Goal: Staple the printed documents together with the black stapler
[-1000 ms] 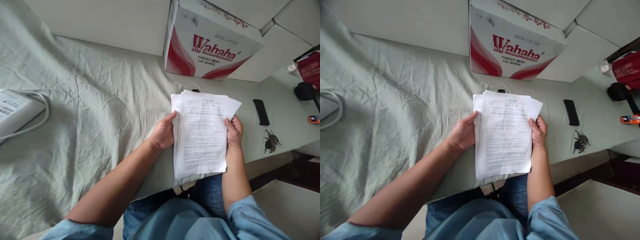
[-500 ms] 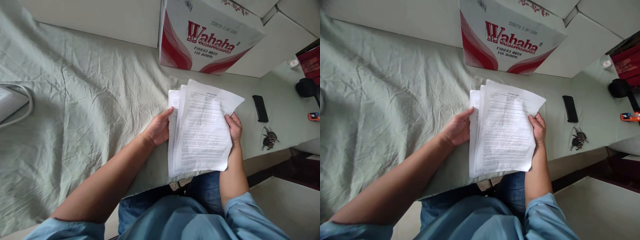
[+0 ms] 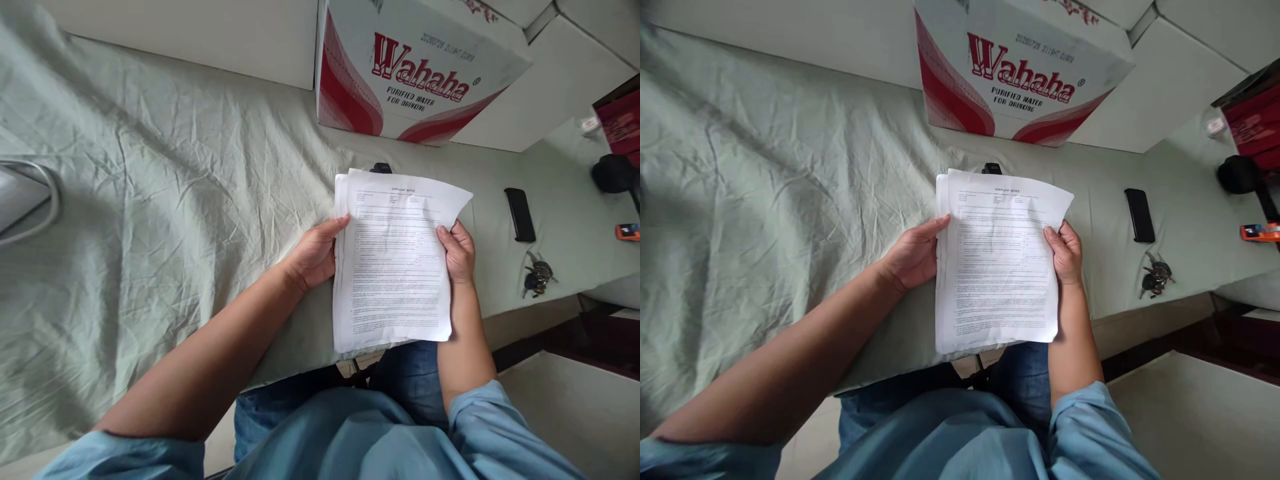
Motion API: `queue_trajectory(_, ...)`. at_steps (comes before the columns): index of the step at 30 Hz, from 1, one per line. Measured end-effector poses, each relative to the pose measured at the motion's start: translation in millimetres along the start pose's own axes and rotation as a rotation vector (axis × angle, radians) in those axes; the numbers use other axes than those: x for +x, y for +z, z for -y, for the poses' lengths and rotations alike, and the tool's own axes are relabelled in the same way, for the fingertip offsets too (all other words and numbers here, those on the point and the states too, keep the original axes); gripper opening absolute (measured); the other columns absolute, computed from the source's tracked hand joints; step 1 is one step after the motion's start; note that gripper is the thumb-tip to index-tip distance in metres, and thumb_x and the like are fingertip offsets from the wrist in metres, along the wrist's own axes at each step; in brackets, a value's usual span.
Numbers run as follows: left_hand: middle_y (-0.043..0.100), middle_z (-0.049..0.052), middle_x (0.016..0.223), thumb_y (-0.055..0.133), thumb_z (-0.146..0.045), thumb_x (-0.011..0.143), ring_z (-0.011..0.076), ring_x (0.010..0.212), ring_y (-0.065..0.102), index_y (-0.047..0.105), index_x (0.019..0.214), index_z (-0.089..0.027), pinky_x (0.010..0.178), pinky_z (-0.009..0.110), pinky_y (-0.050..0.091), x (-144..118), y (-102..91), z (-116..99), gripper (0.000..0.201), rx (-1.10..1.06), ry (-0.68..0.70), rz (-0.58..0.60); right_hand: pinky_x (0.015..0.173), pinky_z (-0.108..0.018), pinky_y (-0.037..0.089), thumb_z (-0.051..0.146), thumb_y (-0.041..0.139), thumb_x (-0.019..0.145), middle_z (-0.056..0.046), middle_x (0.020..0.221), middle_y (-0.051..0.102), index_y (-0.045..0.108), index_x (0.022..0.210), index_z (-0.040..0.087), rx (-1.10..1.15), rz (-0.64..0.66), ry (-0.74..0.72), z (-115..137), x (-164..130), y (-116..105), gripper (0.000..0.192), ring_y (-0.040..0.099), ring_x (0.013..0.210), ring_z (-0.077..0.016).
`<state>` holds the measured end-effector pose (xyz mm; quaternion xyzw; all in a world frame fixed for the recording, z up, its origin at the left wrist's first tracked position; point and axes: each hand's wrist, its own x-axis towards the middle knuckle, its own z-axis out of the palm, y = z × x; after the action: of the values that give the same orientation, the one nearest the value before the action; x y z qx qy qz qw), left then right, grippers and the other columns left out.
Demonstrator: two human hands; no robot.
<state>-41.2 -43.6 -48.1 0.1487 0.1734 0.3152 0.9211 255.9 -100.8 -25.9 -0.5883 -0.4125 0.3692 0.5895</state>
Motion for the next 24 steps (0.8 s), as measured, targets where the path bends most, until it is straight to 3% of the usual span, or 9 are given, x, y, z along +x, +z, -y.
queue_trajectory(5, 0.088, 0.016, 0.116, 0.075, -0.045, 0.103, 0.0392, 0.131, 0.079, 0.079, 0.135, -0.014, 0.125, 0.053, 0.058, 1, 0.1, 1, 0.045, -0.024, 0.008, -0.027, 0.07, -0.027, 0.055, 0.059, 0.096, 0.077, 0.004, 0.072, 0.066, 0.073, 0.074, 0.023, -0.042, -0.253, -0.166, -12, 8, -4, 0.042, 0.062, 0.07, -0.0134)
queue_trajectory(7, 0.088, 0.016, 0.118, 0.075, -0.043, 0.103, 0.039, 0.132, 0.079, 0.079, 0.133, -0.014, 0.126, 0.053, 0.057, 2, -0.3, 1, 0.042, -0.029, 0.013, -0.031, 0.07, -0.027, 0.055, 0.058, 0.096, 0.075, 0.006, 0.069, 0.059, 0.068, 0.07, 0.023, -0.045, -0.353, -0.189, -14, 13, -10, 0.045, 0.059, 0.07, -0.0131)
queue_trajectory(9, 0.088, 0.015, 0.119, 0.074, -0.043, 0.104, 0.0387, 0.132, 0.079, 0.079, 0.133, -0.014, 0.126, 0.053, 0.056, 2, -0.6, 1, 0.041, -0.036, 0.014, -0.026, 0.077, -0.029, 0.058, 0.054, 0.096, 0.074, 0.005, 0.076, 0.065, 0.07, 0.076, 0.023, -0.008, -0.411, -0.172, -13, 16, -18, 0.04, 0.065, 0.077, -0.0149)
queue_trajectory(11, 0.088, 0.015, 0.119, 0.073, -0.044, 0.104, 0.0385, 0.133, 0.079, 0.079, 0.134, -0.015, 0.127, 0.053, 0.056, 2, -0.8, 1, 0.042, -0.04, 0.012, -0.015, 0.088, -0.032, 0.062, 0.05, 0.096, 0.074, 0.003, 0.087, 0.073, 0.075, 0.086, 0.023, 0.039, -0.4, -0.126, -11, 18, -23, 0.036, 0.071, 0.089, -0.0174)
queue_trajectory(16, 0.088, 0.015, 0.117, 0.077, -0.047, 0.101, 0.0397, 0.131, 0.079, 0.079, 0.135, -0.016, 0.124, 0.054, 0.057, 2, -1.9, 0, 0.045, -0.017, 0.01, -0.002, 0.104, -0.037, 0.063, 0.048, 0.095, 0.077, 0.0, 0.097, 0.081, 0.079, 0.092, 0.024, 0.074, -0.209, -0.034, -5, 14, -23, 0.032, 0.078, 0.11, -0.0237)
queue_trajectory(24, 0.088, 0.016, 0.115, 0.079, -0.05, 0.099, 0.041, 0.129, 0.08, 0.079, 0.137, -0.016, 0.122, 0.056, 0.058, 2, 1.7, 1, 0.051, 0.017, 0.022, 0.02, 0.103, -0.046, 0.067, 0.049, 0.099, 0.073, 0.001, 0.097, 0.085, 0.081, 0.095, 0.028, 0.05, -0.108, 0.028, -1, 7, -10, 0.036, 0.083, 0.105, -0.0286)
